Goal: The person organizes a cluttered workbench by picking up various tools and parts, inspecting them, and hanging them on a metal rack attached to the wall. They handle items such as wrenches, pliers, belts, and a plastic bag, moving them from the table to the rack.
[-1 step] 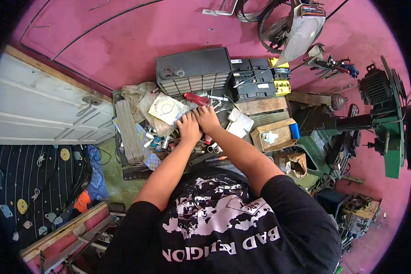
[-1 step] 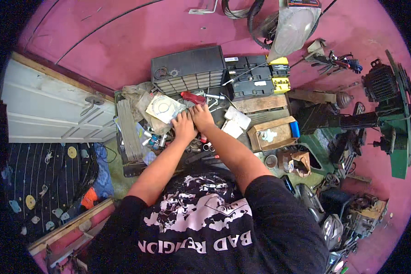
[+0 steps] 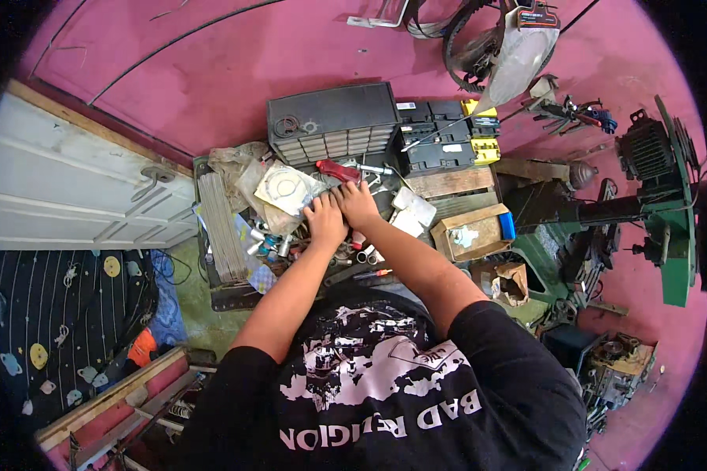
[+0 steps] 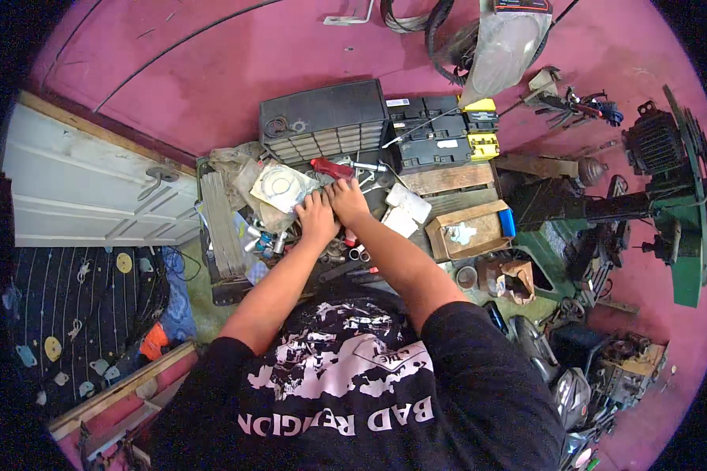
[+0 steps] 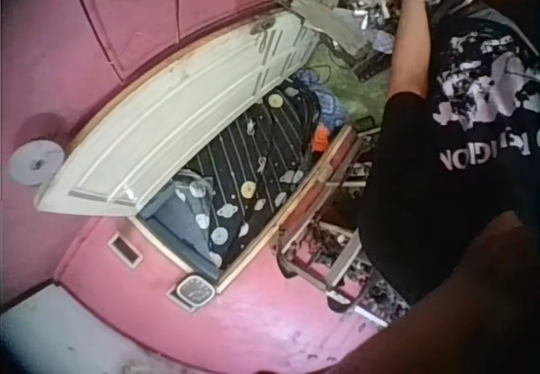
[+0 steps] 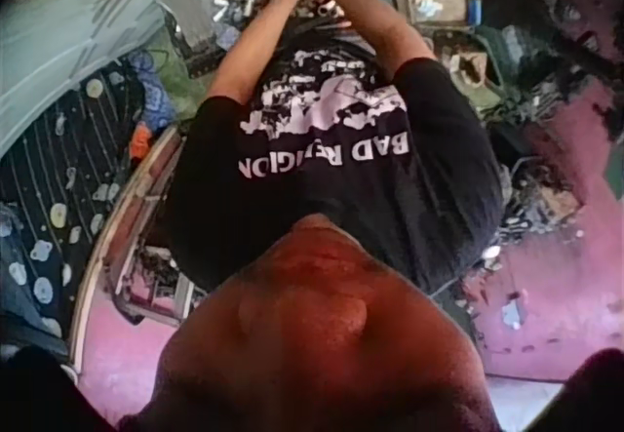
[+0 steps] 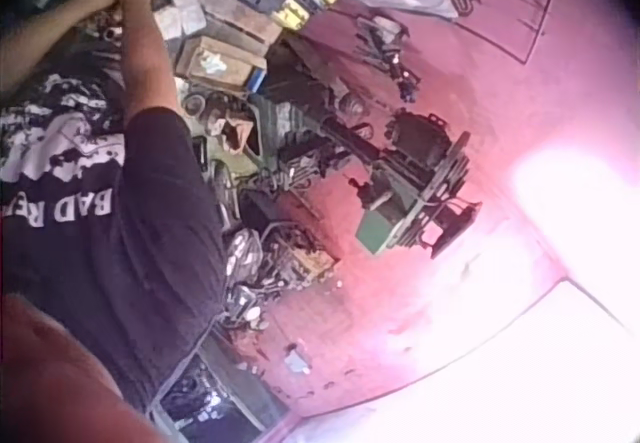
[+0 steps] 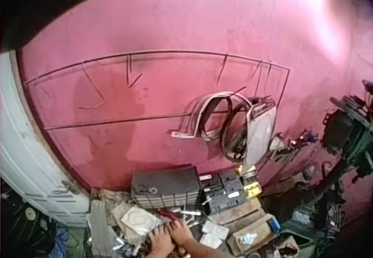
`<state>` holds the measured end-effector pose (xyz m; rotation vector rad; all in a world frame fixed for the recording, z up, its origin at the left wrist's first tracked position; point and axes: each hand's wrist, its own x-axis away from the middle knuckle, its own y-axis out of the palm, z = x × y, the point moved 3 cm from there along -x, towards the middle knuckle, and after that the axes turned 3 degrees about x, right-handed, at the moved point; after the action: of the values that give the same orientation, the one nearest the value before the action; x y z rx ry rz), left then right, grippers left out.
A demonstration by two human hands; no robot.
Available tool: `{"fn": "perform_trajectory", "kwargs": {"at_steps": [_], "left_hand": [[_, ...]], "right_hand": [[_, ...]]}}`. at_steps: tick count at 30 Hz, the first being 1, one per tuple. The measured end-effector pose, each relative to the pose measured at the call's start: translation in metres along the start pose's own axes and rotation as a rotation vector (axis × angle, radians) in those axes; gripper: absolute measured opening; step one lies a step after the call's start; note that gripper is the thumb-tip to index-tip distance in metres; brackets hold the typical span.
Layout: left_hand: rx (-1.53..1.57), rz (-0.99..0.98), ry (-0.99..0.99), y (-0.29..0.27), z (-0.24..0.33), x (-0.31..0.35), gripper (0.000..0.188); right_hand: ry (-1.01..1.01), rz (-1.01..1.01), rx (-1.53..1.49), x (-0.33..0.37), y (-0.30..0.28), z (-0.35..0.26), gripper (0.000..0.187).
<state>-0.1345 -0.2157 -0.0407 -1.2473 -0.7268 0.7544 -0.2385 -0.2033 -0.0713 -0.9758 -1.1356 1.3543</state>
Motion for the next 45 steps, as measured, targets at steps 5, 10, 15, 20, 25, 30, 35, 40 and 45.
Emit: {"fn": "perform_trajectory", "kwargs": {"at_steps": [5, 10, 15, 20, 25, 30, 35, 40, 45], "left_hand": [[-0.046, 0.129, 0.081, 0.002, -0.011, -0.018, 0.043], [-0.087, 0.195, 0.218, 0.001, -0.029, -0.031, 0.028], [-0.027, 0.273, 0.297, -0.003, -0.041, -0.033, 0.035], [0.0, 0.296, 0.309, -0.015, -0.045, -0.041, 0.036], [0.133, 0.338, 0.214, -0.053, -0.053, -0.056, 0.037], [0.221, 0.444, 0.074, -0.081, -0.07, -0.049, 0.038], [0.488, 0.375, -0.08, -0.08, -0.081, -0.028, 0.037], [0.866, 0.423, -0.165, -0.056, -0.081, 0.009, 0.059], [1.186, 0.054, -0.204, -0.015, -0.062, 0.041, 0.059]], "right_hand": [[-0.003, 0.069, -0.03, -0.002, -0.007, 0.014, 0.052], [0.074, 0.186, -0.049, -0.005, -0.006, 0.014, 0.056], [0.095, 0.154, -0.158, -0.001, 0.002, 0.005, 0.053], [0.126, 0.243, -0.134, -0.026, 0.005, 0.018, 0.036], [0.22, 0.237, -0.256, -0.047, -0.002, 0.046, 0.025], [0.24, 0.279, -0.383, -0.04, -0.016, 0.08, 0.023], [0.242, 0.156, -0.567, -0.016, -0.028, 0.082, 0.026], [0.444, 0.001, -1.087, 0.024, -0.051, 0.077, 0.027], [0.636, 0.001, -1.862, 0.065, -0.047, 0.057, 0.034]]}}
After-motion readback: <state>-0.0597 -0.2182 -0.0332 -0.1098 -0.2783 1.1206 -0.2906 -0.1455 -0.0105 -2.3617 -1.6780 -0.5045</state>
